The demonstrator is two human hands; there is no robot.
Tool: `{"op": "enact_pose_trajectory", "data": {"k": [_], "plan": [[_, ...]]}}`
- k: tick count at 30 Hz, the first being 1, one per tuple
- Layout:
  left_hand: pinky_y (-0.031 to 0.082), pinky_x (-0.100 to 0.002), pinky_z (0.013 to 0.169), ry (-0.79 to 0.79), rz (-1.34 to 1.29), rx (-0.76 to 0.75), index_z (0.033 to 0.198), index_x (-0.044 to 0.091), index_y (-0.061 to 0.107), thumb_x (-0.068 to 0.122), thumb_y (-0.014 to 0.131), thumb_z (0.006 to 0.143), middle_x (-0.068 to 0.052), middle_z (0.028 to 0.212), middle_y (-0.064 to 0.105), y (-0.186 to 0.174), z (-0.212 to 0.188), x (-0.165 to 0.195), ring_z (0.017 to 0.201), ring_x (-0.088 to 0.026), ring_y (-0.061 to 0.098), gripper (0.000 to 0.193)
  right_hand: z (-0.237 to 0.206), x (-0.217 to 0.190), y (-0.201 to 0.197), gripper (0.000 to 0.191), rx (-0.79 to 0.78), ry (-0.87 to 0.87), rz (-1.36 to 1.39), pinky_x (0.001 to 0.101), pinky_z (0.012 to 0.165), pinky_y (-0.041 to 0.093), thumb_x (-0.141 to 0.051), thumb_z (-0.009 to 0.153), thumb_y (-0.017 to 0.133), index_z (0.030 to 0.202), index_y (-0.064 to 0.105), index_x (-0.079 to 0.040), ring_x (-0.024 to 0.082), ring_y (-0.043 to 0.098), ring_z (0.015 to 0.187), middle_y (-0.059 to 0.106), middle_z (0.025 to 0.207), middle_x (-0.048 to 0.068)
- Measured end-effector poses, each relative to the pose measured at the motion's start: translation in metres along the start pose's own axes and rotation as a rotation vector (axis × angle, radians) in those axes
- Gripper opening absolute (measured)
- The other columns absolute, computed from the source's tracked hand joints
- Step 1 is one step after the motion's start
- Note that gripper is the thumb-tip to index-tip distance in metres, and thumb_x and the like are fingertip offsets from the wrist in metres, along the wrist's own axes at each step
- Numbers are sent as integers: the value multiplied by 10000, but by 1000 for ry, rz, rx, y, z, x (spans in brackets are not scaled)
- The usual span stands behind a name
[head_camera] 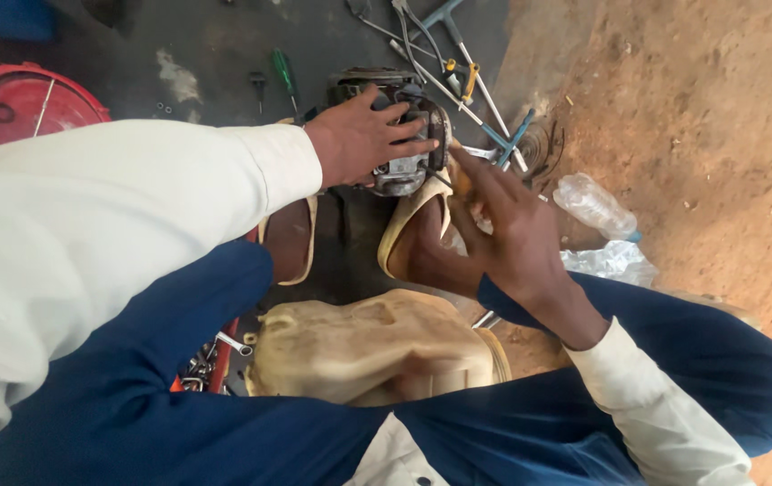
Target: The person sits on the ground with a small engine crankcase in their lap and disassembles it. They unscrew fasteners with a screwdriver, pull off the cylinder head cover, grip parts with pliers, and handle the engine components by hand while working on the ground.
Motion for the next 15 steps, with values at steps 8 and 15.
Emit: {"op": "enact_pose_trajectory", "data": {"k": [8, 15], "plan": [[306, -583, 1108, -4, 21, -49, 1653, 249, -35, 569, 700, 874, -74, 1680, 195, 0, 0, 2, 1517, -305, 251, 1118, 3, -8, -15, 390, 78, -416, -24, 352, 721, 523, -140, 887, 809, 1241, 647, -134, 254, 663, 858, 647, 980, 119], [298, -595, 1107, 0, 19, -61, 1642, 249, -36, 572, 692, 873, -71, 1680, 179, 0, 1, 2, 1513, -311, 245, 1107, 11, 23, 5, 429, -231, 63, 678, 321, 811, 583, -90, 913, 769, 1313, 617, -59, 182, 701, 930, 708, 1026, 95]]}}
Point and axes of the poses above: each hand's wrist, its own z-axis towards the middle knuckle, its own y-axis out of the palm, x = y × z, the point moved 5 cm from there along z, towards the middle knuckle
